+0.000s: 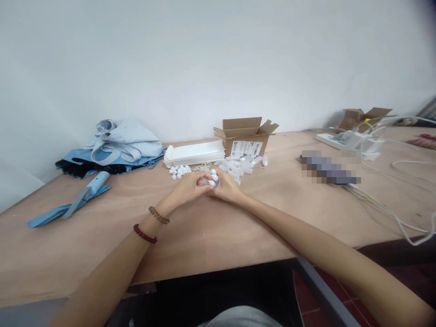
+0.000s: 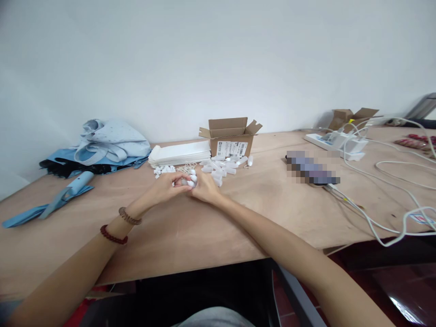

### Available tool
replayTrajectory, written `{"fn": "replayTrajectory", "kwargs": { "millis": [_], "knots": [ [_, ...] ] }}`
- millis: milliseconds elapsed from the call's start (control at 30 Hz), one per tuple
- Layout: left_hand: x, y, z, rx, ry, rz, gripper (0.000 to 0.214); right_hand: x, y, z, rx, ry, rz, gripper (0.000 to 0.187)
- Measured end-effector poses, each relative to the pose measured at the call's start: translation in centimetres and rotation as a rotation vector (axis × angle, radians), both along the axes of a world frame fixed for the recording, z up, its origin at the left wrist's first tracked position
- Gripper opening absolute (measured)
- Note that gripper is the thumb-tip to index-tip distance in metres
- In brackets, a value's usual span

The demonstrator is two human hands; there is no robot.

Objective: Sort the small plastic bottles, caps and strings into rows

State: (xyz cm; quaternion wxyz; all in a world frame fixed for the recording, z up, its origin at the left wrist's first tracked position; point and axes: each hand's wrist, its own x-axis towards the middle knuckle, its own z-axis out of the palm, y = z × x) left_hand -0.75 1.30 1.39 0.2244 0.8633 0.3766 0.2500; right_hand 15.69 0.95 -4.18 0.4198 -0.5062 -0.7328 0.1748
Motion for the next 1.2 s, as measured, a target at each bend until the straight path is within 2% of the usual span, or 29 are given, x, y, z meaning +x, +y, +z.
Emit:
{"fn": "replayTrajectory", "kwargs": {
  "millis": [267,433,567,733,833,933,1067,1200],
  "knots": [
    [-1.0,0.5,0.5,-0.096,-0.025,-0.011,0.022,-0.1,-0.5,0.3,0.015,-0.044,0.021,0.038],
    [-1.8,0.6,1.1,-0.098,-0.037,0.04,0.028,-0.1,-0.6,0.5,-0.032,-0.073,-0.022,0.05],
    [-1.6,0.4,1.4,-0.083,-0.007,0.054,0.024,-0.1,-0.5,0.5,-0.016,-0.084,-0.034,0.056],
    [-1.5,0.7,0.4,-0.114,-0.005,0.046,0.028,-0.1,-0.5,0.4,0.001,-0.085,0.016,0.055],
    [-1.5,1.0,-0.5,-0.193,-0.036,0.033,0.038,-0.1,-0.5,0.5,0.02,-0.083,0.023,0.052],
    [-1.3,1.2,-0.8,-0.277,-0.063,0.07,0.041,-0.1,-0.4,0.6,0.018,-0.088,0.019,0.047],
    [-1.3,1.1,-0.1,-0.252,-0.095,0.164,0.036,0.1,-0.3,0.6,-0.019,-0.121,-0.017,0.048],
    [-1.7,1.0,0.5,-0.252,-0.078,0.103,0.031,0.2,-0.3,0.4,-0.014,-0.137,-0.014,0.051]
  ]
}}
